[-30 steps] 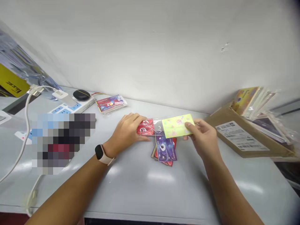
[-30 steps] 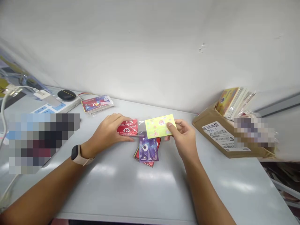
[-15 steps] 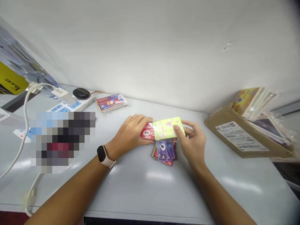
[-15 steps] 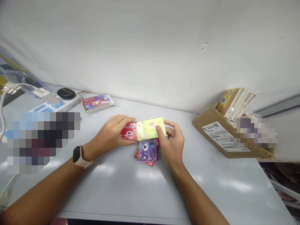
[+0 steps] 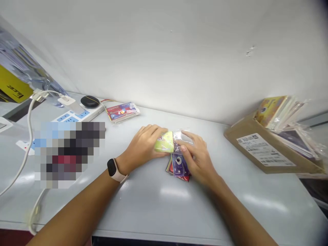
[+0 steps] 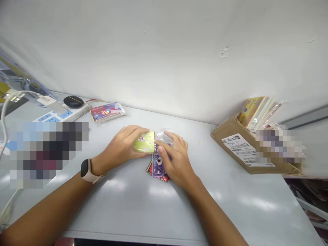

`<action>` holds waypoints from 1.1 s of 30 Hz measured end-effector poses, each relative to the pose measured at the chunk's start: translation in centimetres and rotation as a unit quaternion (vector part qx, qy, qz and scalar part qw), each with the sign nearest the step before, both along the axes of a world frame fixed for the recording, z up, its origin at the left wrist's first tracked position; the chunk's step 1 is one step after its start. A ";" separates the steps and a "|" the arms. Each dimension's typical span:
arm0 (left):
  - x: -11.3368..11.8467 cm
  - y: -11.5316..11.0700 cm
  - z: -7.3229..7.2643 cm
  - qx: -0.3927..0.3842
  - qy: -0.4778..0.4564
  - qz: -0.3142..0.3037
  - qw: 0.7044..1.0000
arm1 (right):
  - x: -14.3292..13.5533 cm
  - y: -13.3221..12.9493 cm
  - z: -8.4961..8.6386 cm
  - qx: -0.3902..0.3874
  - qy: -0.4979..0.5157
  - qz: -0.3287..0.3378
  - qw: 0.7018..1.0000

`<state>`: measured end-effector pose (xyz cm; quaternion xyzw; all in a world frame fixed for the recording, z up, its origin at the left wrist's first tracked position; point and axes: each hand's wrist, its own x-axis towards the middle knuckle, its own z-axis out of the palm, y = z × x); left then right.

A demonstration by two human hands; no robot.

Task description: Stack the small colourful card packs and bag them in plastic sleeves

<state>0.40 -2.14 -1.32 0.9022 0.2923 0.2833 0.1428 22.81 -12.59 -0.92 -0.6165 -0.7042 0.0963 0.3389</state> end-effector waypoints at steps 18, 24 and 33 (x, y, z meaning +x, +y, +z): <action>-0.5 0.8 -0.4 0.012 0.014 0.094 0.995 | 4.2 1.1 1.0 -0.103 0.079 0.035 0.991; -0.6 0.8 -0.4 0.011 0.017 0.096 0.995 | 5.9 0.8 2.9 -0.161 0.279 0.006 0.947; -0.5 0.5 -0.2 0.016 0.029 0.081 0.996 | 6.2 2.1 1.3 -0.016 0.512 -0.097 0.853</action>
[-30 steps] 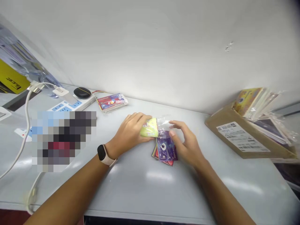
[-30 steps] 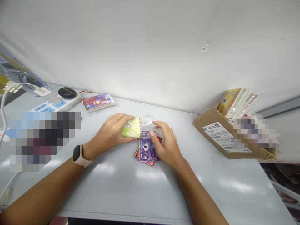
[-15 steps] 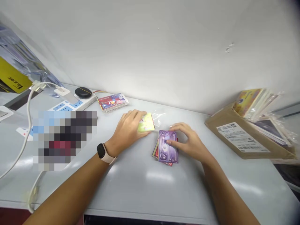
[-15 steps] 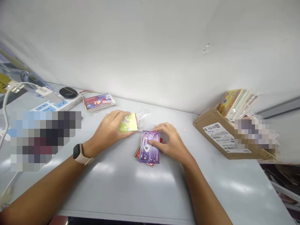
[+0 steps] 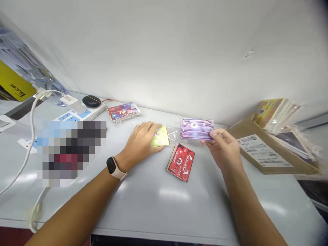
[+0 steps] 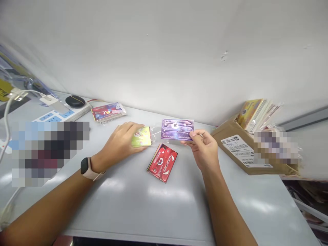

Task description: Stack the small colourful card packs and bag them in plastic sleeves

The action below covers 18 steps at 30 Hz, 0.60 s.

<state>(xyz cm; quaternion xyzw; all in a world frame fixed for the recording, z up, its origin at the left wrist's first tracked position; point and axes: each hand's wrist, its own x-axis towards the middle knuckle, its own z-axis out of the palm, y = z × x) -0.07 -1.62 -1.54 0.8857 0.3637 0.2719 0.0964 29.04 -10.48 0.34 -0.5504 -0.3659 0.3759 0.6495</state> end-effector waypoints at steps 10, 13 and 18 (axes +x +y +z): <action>0.0 0.0 -0.2 0.032 0.009 -0.006 0.999 | -2.2 -0.7 -0.1 -0.078 -0.128 0.005 0.989; 0.1 -0.1 -0.2 0.038 0.004 -0.026 0.999 | -2.7 -0.7 -0.1 -0.080 -0.127 0.002 0.989; 0.3 -0.3 -0.2 0.044 -0.012 -0.041 0.998 | -4.0 -0.8 -0.3 -0.078 -0.141 -0.015 0.987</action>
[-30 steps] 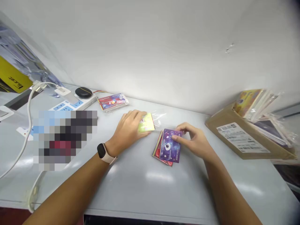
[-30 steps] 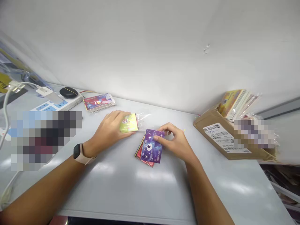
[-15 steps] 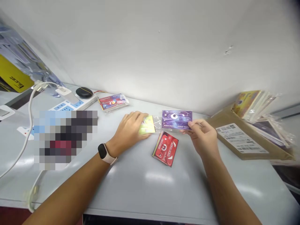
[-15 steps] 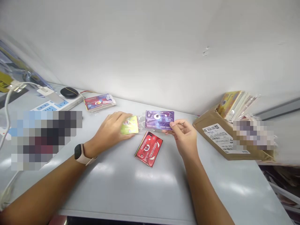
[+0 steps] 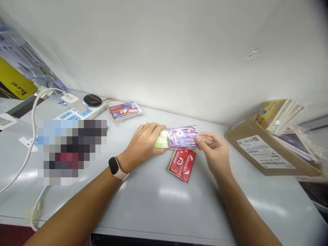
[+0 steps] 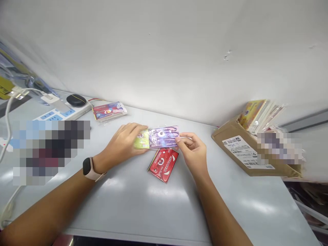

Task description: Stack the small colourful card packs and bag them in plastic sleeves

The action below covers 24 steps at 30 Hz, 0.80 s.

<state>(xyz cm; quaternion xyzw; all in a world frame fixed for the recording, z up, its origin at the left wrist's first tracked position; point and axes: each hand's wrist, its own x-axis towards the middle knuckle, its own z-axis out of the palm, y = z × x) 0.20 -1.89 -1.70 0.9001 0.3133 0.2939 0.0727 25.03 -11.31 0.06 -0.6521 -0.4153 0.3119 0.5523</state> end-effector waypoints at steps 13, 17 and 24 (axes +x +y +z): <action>0.1 -0.4 0.0 -0.015 -0.006 -0.031 0.999 | -2.1 -0.9 -0.9 0.070 -0.369 0.196 0.906; 0.0 -0.2 0.1 -0.018 -0.015 -0.017 1.000 | -1.5 -0.7 -0.3 0.104 -0.332 0.148 0.926; -0.3 0.3 0.1 -0.026 -0.023 0.026 0.999 | 1.8 -0.6 0.7 -0.040 -0.342 0.168 0.924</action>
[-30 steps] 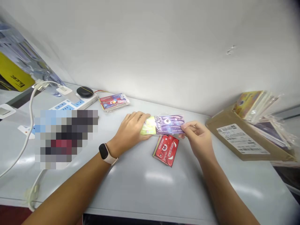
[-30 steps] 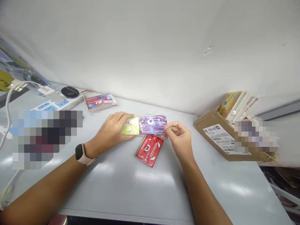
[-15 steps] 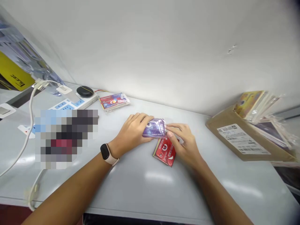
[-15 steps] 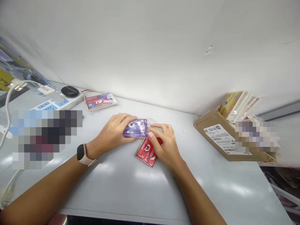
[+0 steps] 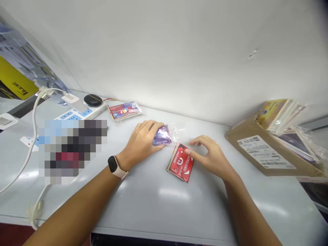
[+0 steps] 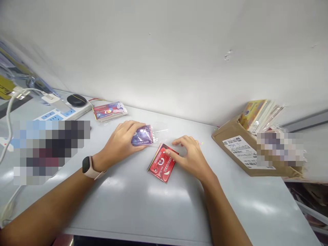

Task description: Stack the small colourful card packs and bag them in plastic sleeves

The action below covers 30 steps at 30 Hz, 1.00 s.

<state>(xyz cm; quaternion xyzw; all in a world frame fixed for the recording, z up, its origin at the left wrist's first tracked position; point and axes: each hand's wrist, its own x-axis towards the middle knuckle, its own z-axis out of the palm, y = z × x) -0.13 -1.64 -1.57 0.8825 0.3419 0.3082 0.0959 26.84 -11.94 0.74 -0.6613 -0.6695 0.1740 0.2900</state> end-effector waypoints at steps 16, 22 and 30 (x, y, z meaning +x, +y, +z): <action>-0.1 -0.1 0.2 0.001 0.001 0.000 1.000 | 1.8 0.1 1.4 -0.062 0.158 -0.011 0.985; -0.1 0.0 0.0 0.007 0.011 -0.004 1.000 | 2.6 0.5 1.3 0.054 0.382 -0.082 0.919; -0.1 0.0 0.1 0.013 0.012 0.002 1.000 | 0.7 0.6 0.7 0.088 0.357 -0.119 0.922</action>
